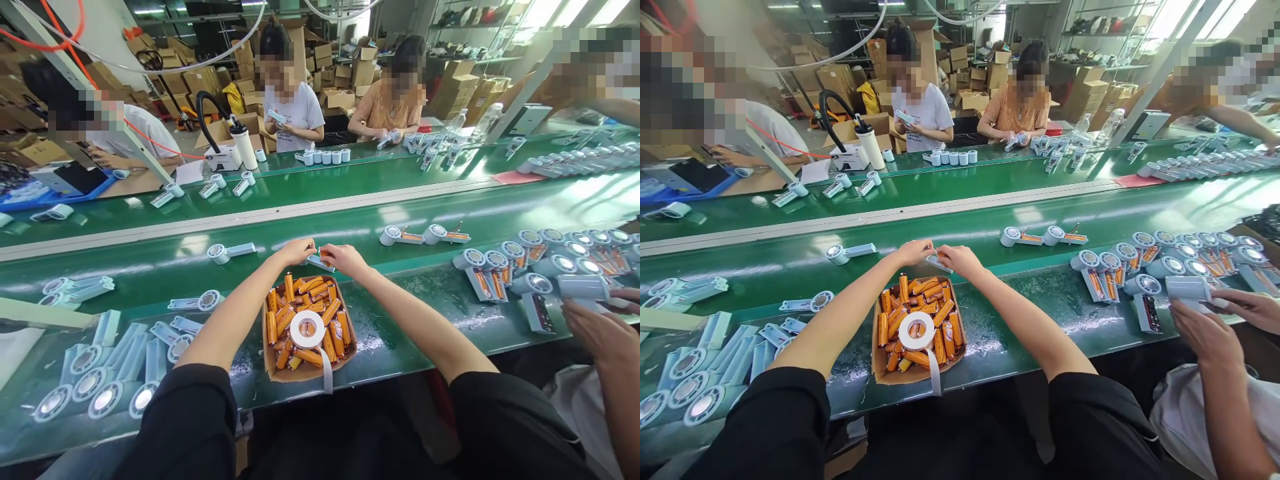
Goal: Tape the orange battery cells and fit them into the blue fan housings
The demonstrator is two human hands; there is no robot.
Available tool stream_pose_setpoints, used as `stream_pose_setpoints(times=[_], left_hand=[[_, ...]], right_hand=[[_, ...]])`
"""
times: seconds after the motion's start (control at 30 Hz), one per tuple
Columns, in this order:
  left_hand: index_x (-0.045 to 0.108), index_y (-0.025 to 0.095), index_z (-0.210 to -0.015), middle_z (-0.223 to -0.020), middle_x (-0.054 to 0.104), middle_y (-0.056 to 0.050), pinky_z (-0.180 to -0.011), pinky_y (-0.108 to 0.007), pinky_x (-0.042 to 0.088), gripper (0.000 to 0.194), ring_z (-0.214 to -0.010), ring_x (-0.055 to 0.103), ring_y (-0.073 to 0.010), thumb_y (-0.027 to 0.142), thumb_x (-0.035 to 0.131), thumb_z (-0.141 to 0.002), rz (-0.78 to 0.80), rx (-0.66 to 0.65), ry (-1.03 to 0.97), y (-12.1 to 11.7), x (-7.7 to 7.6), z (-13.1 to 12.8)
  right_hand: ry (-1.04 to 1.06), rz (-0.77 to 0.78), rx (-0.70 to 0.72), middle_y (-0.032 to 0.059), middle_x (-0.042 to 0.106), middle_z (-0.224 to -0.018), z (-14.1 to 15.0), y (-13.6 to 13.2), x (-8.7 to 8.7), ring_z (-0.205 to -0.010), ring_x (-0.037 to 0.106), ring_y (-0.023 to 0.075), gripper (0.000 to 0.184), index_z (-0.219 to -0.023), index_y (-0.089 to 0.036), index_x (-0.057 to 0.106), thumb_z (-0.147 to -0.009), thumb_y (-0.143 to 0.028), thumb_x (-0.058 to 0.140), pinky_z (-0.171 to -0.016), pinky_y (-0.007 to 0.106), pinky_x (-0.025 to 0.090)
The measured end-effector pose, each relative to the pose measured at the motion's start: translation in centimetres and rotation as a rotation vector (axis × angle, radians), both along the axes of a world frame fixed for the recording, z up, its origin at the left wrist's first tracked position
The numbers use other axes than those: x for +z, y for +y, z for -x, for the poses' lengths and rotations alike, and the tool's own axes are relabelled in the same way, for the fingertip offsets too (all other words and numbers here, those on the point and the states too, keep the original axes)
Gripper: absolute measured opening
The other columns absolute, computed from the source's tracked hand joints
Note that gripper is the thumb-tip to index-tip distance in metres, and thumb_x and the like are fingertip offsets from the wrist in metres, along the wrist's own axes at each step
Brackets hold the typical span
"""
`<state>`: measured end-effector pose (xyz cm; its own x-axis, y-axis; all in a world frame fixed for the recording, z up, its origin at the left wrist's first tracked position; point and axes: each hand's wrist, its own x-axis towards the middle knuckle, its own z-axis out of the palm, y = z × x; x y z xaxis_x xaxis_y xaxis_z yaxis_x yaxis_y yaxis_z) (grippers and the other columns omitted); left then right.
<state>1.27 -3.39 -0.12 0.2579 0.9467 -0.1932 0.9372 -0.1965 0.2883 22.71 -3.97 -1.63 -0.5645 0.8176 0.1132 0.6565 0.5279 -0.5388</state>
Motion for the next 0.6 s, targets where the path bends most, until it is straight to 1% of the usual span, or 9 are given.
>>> stream_pose_setpoints(times=[0.1, 0.2, 0.3, 0.4, 0.5, 0.6], left_hand=[[0.069, 0.028, -0.109, -0.112, 0.079, -0.003, -0.086, -0.028, 0.05, 0.019, -0.104, 0.071, -0.0221, 0.034, 0.054, -0.1, 0.011, 0.047, -0.012, 0.4, -0.3, -0.7], [0.069, 0.027, -0.108, -0.11, 0.078, -0.005, -0.087, -0.029, 0.051, 0.017, -0.104, 0.07, -0.0219, 0.034, 0.055, -0.102, 0.019, 0.083, -0.029, 0.7, -0.5, -1.3], [0.069, 0.021, -0.113, -0.11, 0.076, -0.007, -0.092, -0.036, 0.054, 0.022, -0.102, 0.07, -0.021, 0.037, 0.056, -0.104, 0.028, 0.105, -0.051, 0.8, -0.8, -2.0], [0.069, 0.017, -0.115, -0.111, 0.073, -0.007, -0.096, -0.042, 0.056, 0.03, -0.101, 0.069, -0.0202, 0.043, 0.058, -0.105, 0.038, 0.104, -0.073, 1.0, -0.8, -2.4], [0.069, 0.018, -0.114, -0.112, 0.073, -0.007, -0.097, -0.043, 0.057, 0.031, -0.102, 0.07, -0.02, 0.045, 0.061, -0.104, 0.044, 0.097, -0.085, 1.1, -0.6, -2.5], [0.07, 0.017, -0.115, -0.113, 0.073, -0.007, -0.096, -0.043, 0.058, 0.029, -0.102, 0.07, -0.02, 0.043, 0.061, -0.105, 0.052, 0.087, -0.087, 1.3, -0.2, -2.5]], right_hand=[[-0.187, -0.029, 0.049, 0.0089, 0.083, -0.112, 0.4, 0.0, 0.2, -0.106, 0.077, 0.0307, 0.023, -0.12, -0.027, 0.077, -0.098, -0.03, 0.07, -0.091, 0.036, 0.055], [-0.33, -0.046, 0.055, 0.0129, 0.082, -0.11, 1.0, 0.1, 0.1, -0.103, 0.077, 0.0331, 0.027, -0.123, -0.027, 0.077, -0.097, -0.029, 0.069, -0.088, 0.037, 0.055], [-0.417, -0.048, 0.055, 0.0137, 0.082, -0.109, 1.4, 0.1, 0.0, -0.1, 0.077, 0.0322, 0.027, -0.123, -0.03, 0.078, -0.098, -0.037, 0.068, -0.085, 0.037, 0.056], [-0.444, -0.052, 0.055, 0.0113, 0.082, -0.11, 1.3, 0.1, -0.2, -0.099, 0.077, 0.0303, 0.029, -0.125, -0.035, 0.077, -0.101, -0.045, 0.064, -0.084, 0.037, 0.056], [-0.406, -0.063, 0.06, 0.0103, 0.082, -0.111, 0.8, 0.2, -0.3, -0.1, 0.077, 0.0296, 0.029, -0.124, -0.035, 0.078, -0.103, -0.043, 0.06, -0.086, 0.037, 0.056], [-0.304, -0.076, 0.054, 0.0071, 0.083, -0.114, 0.1, 0.4, -0.4, -0.103, 0.076, 0.0257, 0.032, -0.123, -0.032, 0.08, -0.105, -0.04, 0.055, -0.089, 0.031, 0.054]])
